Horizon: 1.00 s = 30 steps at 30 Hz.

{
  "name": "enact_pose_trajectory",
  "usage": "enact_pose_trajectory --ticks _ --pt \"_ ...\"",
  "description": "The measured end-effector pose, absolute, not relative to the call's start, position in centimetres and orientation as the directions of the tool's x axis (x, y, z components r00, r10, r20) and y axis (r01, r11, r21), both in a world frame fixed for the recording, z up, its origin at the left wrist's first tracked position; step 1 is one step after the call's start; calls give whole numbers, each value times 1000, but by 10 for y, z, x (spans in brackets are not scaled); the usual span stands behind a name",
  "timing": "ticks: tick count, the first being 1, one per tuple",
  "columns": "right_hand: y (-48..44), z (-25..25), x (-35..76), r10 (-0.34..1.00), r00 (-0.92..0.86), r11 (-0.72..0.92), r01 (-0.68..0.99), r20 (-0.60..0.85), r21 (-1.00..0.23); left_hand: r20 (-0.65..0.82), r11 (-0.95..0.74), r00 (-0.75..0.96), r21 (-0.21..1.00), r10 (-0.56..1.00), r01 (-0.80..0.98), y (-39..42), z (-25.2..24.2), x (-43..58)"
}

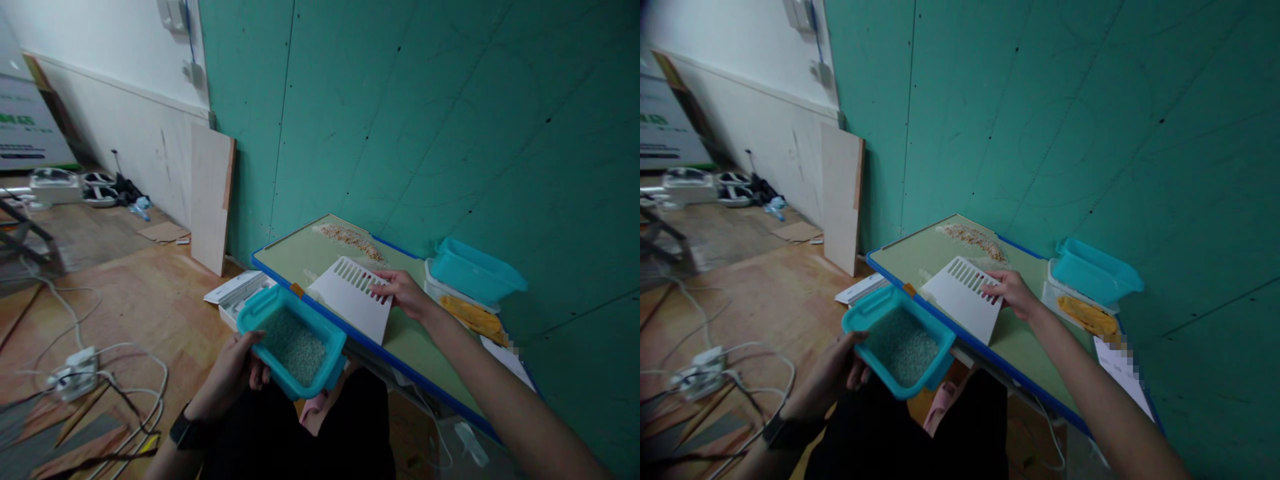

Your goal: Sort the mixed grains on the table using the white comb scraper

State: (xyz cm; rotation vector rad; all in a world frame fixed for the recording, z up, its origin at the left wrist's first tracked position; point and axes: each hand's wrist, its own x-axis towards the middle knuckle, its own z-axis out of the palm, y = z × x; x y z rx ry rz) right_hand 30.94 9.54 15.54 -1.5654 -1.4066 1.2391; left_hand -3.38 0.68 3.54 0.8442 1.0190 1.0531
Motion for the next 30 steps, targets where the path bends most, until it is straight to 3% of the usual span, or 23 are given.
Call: enact_pose_trajectory --ticks 7,18,30 --pt "96 154 295 960 -165 -174 290 -228 -941 -257 297 165 907 952 -300 7 33 -38" --pt "105 169 366 980 142 -183 357 -141 -916 -264 297 153 915 952 -271 4 39 -44" --pt "116 157 312 971 -37 -213 313 -236 -926 -247 276 145 931 958 -239 11 41 -42"
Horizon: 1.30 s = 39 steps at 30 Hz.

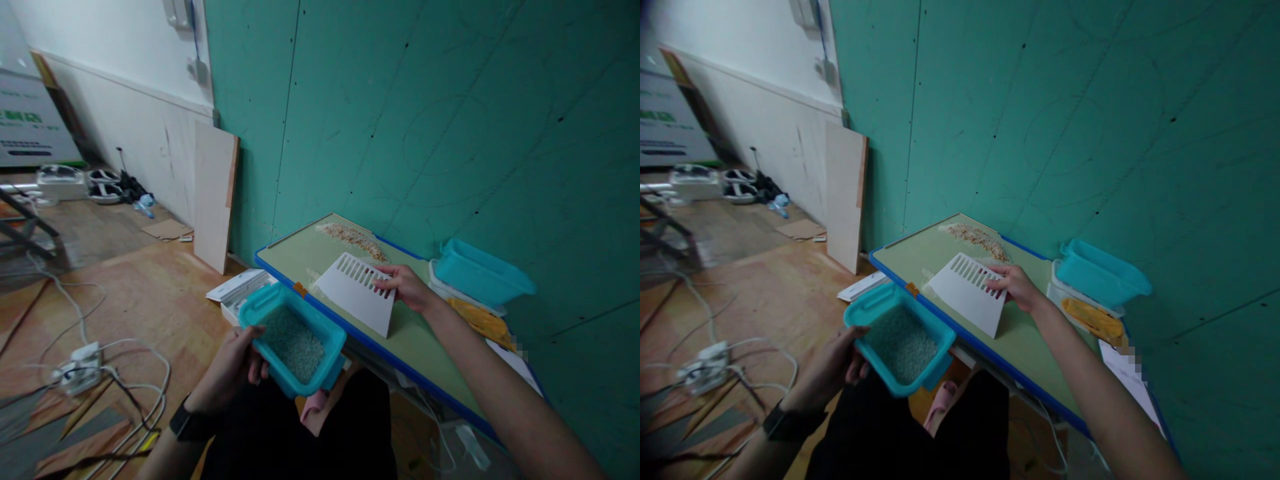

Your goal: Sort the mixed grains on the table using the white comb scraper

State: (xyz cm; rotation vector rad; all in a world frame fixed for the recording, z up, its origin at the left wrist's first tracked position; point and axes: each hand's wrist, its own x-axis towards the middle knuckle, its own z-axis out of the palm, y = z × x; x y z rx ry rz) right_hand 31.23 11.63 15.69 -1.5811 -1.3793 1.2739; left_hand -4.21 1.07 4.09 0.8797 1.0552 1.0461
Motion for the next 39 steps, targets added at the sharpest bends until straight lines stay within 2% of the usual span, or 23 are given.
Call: enact_pose_trajectory --ticks 4,8,14,19,26,34,36,39 --pt "112 156 301 964 -109 -206 275 -243 -939 -293 319 137 917 946 -240 11 41 -41" --pt "107 157 302 966 -105 -207 231 -236 -951 -261 290 140 918 955 -269 11 39 -41" --pt "113 162 308 981 92 -187 179 -172 -966 -262 287 122 912 957 -294 13 40 -46" --pt "121 162 309 971 174 -206 259 -164 -944 -274 285 80 905 958 -316 15 42 -50" --pt "118 157 304 978 41 -209 289 -206 -934 -238 263 114 913 964 -313 18 40 -48" --pt "110 151 291 961 -87 -230 269 -262 -935 -269 285 95 903 958 -321 19 45 -45" --pt "110 153 290 967 -98 -207 246 -236 -947 -250 274 113 907 962 -320 20 43 -47" --pt "119 157 290 989 -13 -144 200 -149 -969 -224 253 123 907 967 -338 21 38 -52"
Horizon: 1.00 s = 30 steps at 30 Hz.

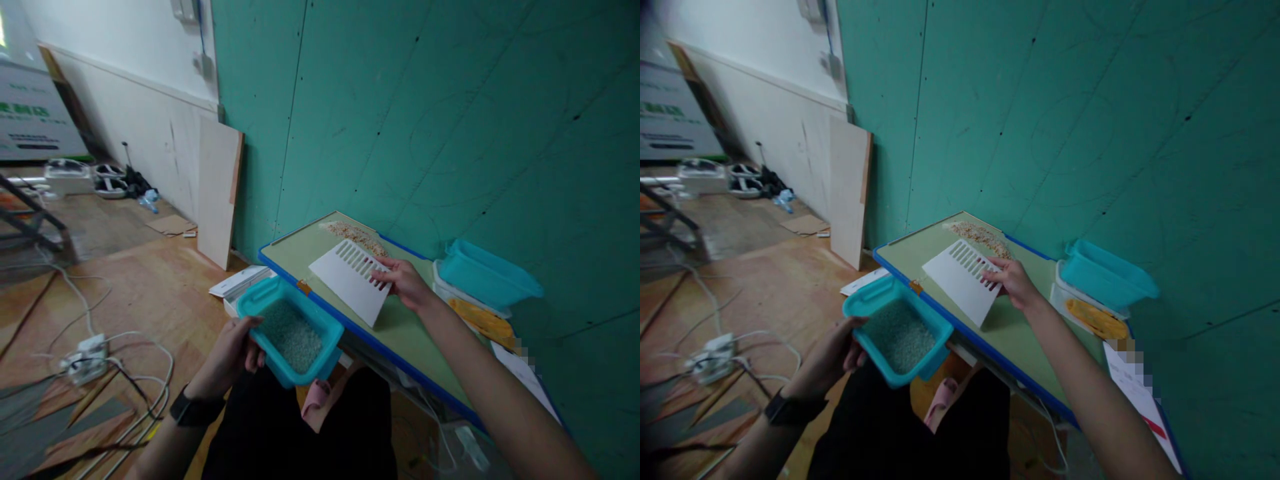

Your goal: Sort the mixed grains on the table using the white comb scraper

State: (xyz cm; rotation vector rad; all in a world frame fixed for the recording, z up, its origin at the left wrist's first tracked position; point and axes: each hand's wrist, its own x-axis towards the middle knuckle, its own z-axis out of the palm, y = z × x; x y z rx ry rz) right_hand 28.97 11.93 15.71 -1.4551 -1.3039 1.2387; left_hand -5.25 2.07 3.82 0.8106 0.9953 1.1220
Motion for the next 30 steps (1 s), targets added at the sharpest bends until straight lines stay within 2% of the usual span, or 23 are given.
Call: enact_pose_trajectory --ticks 3,6,15,19,25,30 --pt "137 161 287 992 94 -99 221 -80 -970 -225 253 118 898 967 -359 21 36 -55" --pt "153 163 280 990 116 -115 292 -84 -949 -240 267 118 894 964 -361 21 36 -55" --pt "153 158 254 979 -66 -164 316 -194 -935 -205 247 150 893 967 -376 20 32 -57" --pt "147 156 250 969 -92 -194 294 -230 -936 -222 255 131 897 966 -360 21 35 -55" --pt "134 154 252 965 -126 -190 273 -230 -943 -246 272 117 887 962 -374 22 34 -51" --pt "125 153 261 977 -131 -137 222 -169 -965 -259 286 121 883 958 -371 21 34 -50"
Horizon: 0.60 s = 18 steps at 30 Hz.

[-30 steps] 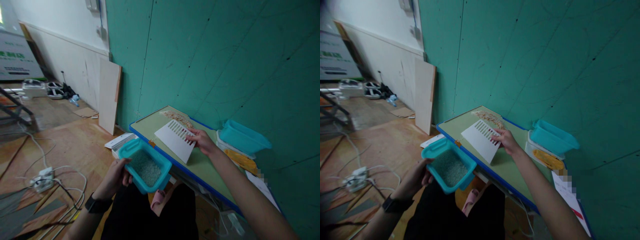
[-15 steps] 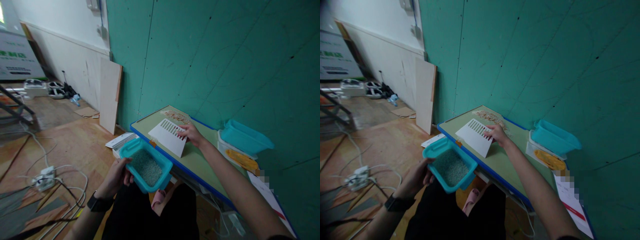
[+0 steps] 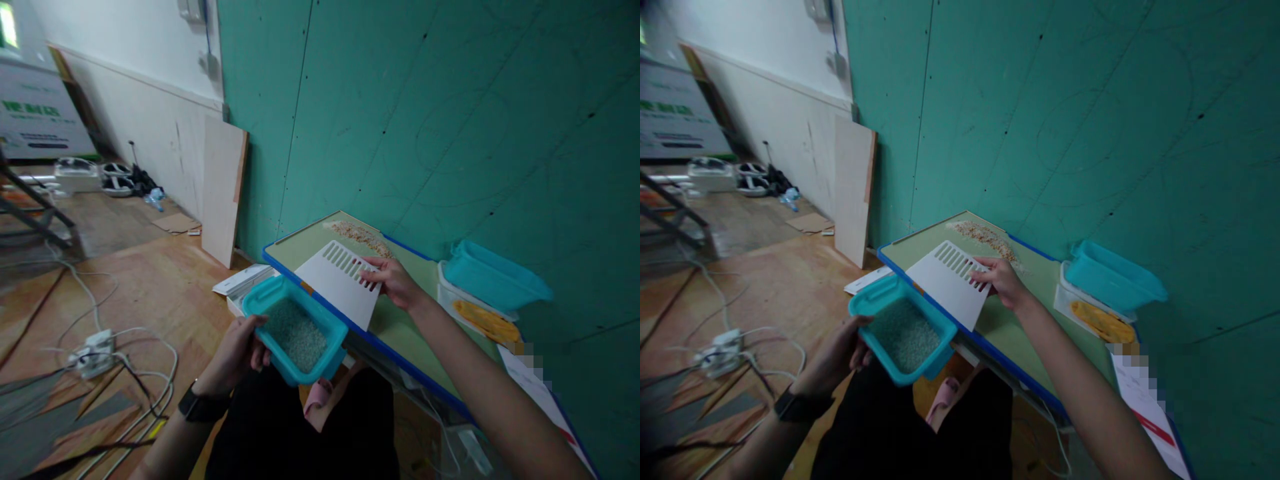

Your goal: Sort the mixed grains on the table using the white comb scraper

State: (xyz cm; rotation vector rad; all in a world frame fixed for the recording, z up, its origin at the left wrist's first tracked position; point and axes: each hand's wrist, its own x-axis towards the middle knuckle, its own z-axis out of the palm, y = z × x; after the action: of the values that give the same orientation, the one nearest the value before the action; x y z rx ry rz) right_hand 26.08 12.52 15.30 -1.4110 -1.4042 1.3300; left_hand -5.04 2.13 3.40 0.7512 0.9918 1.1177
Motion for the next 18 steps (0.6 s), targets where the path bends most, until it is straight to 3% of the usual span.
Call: enact_pose_trajectory --ticks 7,10,13,18 --pt "114 157 279 980 -85 -151 256 -178 -955 -252 273 106 893 962 -358 20 38 -48" --pt "96 170 306 994 -29 -91 291 -104 -953 -242 266 113 901 964 -343 20 33 -50" --pt "69 184 348 996 77 1 457 41 -889 -241 263 106 902 965 -343 17 30 -51" --pt "22 189 410 944 165 68 749 284 -659 -240 272 144 918 960 -289 7 38 -42"
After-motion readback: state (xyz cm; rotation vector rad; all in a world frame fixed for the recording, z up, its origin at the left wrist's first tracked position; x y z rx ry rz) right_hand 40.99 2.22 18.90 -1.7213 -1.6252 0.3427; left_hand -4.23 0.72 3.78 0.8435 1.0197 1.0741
